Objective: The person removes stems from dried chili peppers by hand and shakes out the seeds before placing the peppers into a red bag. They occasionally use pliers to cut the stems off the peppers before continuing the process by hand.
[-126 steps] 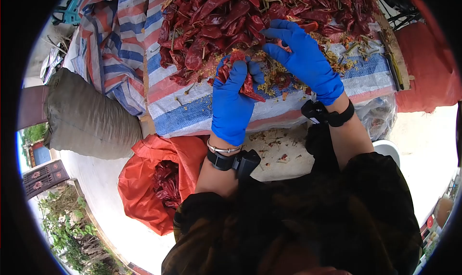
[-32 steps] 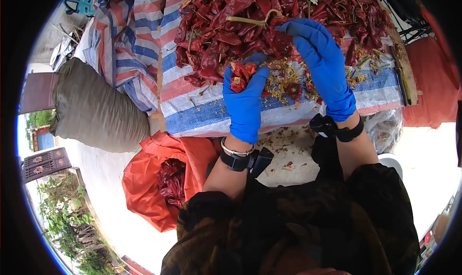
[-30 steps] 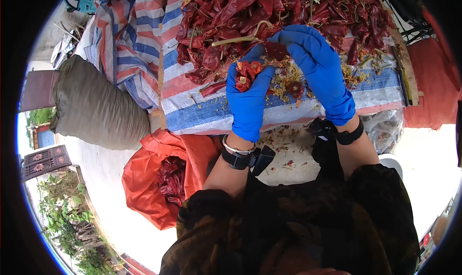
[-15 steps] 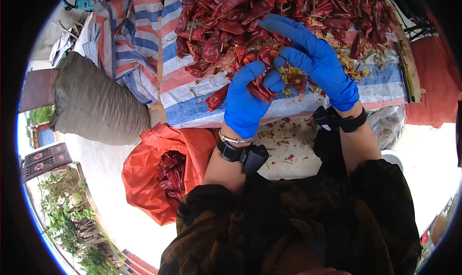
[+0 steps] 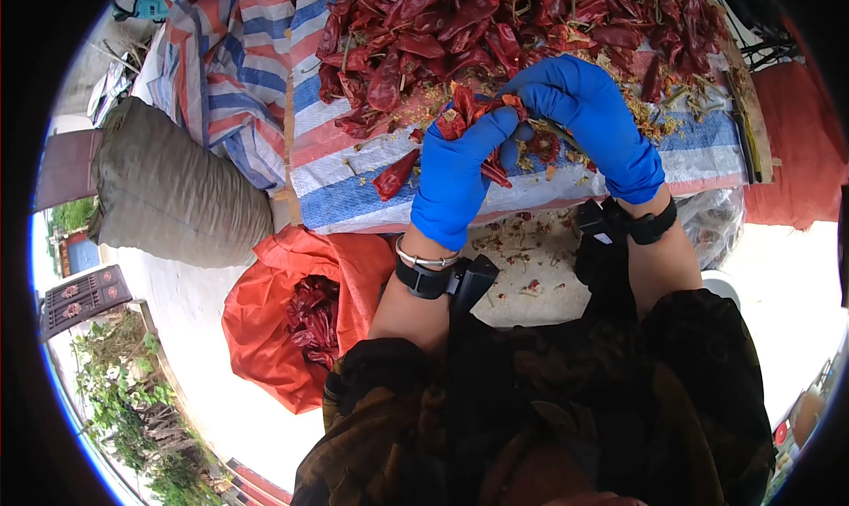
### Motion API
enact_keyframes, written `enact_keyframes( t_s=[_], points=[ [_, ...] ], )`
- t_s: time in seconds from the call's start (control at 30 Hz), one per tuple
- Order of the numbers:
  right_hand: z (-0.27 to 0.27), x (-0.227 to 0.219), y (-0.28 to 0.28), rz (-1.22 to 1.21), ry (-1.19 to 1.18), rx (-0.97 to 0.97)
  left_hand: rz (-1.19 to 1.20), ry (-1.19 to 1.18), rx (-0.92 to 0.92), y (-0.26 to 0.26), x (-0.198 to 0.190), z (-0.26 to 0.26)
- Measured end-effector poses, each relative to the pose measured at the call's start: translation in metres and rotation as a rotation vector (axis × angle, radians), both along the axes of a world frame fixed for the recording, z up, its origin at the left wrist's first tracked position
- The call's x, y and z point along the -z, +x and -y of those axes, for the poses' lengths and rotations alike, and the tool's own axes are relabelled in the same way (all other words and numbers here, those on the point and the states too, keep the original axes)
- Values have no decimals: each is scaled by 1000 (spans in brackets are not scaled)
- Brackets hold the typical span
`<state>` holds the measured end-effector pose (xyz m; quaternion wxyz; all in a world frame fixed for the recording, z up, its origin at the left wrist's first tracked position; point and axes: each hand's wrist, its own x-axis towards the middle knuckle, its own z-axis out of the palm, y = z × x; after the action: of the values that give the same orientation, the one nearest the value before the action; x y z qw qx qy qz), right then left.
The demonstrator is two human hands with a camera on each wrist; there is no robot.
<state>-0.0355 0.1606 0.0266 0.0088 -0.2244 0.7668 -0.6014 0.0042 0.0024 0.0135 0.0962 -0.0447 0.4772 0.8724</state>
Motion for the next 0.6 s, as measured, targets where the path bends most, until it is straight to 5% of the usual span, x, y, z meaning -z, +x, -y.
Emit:
enact_keyframes(
  t_s=[0.23, 0.6],
  points=[
    [10, 10, 11, 716, -643, -122, 14, 247, 20, 7, 4, -1],
    [14, 17, 14, 870, -950, -350, -71, 376, 248, 6, 9, 5]
  ],
)
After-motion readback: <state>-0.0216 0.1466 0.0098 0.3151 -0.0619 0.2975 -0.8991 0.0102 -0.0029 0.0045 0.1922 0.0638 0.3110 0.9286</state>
